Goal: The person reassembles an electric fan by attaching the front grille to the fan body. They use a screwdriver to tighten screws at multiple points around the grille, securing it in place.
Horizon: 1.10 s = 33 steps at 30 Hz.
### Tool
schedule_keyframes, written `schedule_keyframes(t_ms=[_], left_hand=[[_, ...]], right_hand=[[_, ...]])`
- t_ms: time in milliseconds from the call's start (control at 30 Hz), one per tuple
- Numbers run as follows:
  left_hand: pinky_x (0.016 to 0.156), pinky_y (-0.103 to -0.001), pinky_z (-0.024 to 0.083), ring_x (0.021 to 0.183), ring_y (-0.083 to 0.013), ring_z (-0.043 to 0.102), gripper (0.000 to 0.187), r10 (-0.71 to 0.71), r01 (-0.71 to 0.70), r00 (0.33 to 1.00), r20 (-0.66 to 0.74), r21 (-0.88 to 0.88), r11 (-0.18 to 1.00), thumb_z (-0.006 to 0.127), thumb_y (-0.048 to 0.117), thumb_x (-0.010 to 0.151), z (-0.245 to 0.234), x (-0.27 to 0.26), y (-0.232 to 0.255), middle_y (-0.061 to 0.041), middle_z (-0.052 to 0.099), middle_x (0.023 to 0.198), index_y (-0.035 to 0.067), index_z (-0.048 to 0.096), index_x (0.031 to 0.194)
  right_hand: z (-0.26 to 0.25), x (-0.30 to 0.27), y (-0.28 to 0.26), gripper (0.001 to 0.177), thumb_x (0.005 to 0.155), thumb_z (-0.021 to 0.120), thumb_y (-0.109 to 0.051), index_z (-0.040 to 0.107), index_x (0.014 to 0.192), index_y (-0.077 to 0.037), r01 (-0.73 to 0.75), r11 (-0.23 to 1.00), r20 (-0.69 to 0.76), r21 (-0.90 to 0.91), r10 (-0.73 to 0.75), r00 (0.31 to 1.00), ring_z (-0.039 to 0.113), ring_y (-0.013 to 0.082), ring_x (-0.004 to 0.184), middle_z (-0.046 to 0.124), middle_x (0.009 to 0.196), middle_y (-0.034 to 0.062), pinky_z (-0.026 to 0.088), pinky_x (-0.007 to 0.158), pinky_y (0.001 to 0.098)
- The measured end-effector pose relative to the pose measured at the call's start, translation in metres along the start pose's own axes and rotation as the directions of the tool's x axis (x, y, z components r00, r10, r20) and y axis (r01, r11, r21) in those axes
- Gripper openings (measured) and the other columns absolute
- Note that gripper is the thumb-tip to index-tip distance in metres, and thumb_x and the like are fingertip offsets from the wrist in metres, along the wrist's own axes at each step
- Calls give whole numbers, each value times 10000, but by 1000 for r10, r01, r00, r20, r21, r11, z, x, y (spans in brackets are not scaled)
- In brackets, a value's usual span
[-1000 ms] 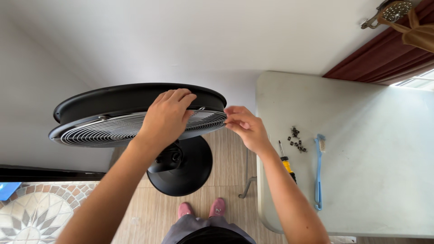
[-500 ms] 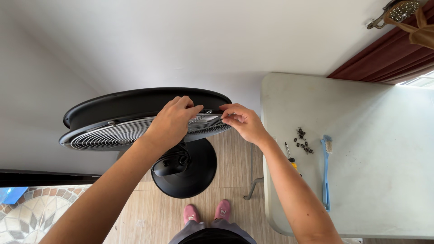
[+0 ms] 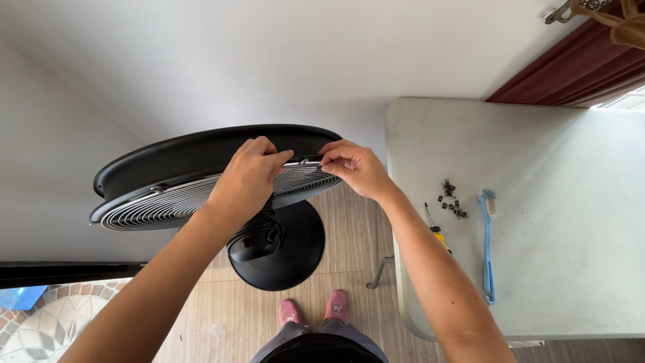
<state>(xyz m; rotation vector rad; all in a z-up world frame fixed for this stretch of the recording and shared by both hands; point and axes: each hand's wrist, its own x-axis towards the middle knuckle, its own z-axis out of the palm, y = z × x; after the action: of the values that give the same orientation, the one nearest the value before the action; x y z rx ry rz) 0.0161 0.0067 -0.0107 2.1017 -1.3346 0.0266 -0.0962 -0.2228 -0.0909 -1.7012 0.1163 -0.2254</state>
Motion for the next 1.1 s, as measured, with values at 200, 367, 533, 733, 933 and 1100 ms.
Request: schedule_keyframes(t_ms=[200,367,533,733,933,1100], left_hand=[[820,-385,531,932,-262,611,256,24,-23,1000,-9,72,997,702,105,914,1,-1,-2,-98,624,975,50,753,1159],[897,-395,515,959,-270,598,174,128,-132,991,32,301,945,676,129,943,3,-5,-8,-103,597,1008,4,693,1063],[882,-392,511,941,-264,594,192,151,-142,988,-7,309,941,673,138,949,5,-11,-12,-107,594,1008,-2,696,1079],[888,-388,510,939,-255,594,180,116,-96,991,-59,274,957,684,133,944,7,-13,-12,-90,601,1000,6,708,1070],[873,-388,507,932,-258,590,180,101,-76,991,-84,263,962,695,140,933,5,-13,-9,-84,600,990,14,710,1060],[880,-377,505,950,-258,582,127,121,-95,991,-50,359,929,676,88,924,7,-17,-8,-91,590,1001,31,699,1035]], right_hand=[[2,1,-3,63,937,722,-61,748,974,-18,12,1000,-11,-6,-12,1000,666,128,997,672,1220,47,567,872,277],[6,1,-4,64,915,734,-70,759,962,-34,-13,999,-11,-33,13,1000,674,131,975,678,1231,47,577,854,286],[13,3,-1,76,916,751,-79,770,974,-34,-2,998,-7,-67,2,1000,661,139,967,708,1206,64,558,841,293],[15,6,1,99,898,765,-96,782,975,-35,-15,999,-29,-42,14,999,670,131,939,707,1199,60,567,821,287],[10,6,-1,102,901,771,-80,779,982,-20,11,1000,-33,6,-11,999,644,112,897,704,1222,75,551,797,267],[13,6,-6,118,887,788,-108,791,981,-37,-20,996,-39,-82,17,999,610,115,847,723,1219,73,522,734,261]])
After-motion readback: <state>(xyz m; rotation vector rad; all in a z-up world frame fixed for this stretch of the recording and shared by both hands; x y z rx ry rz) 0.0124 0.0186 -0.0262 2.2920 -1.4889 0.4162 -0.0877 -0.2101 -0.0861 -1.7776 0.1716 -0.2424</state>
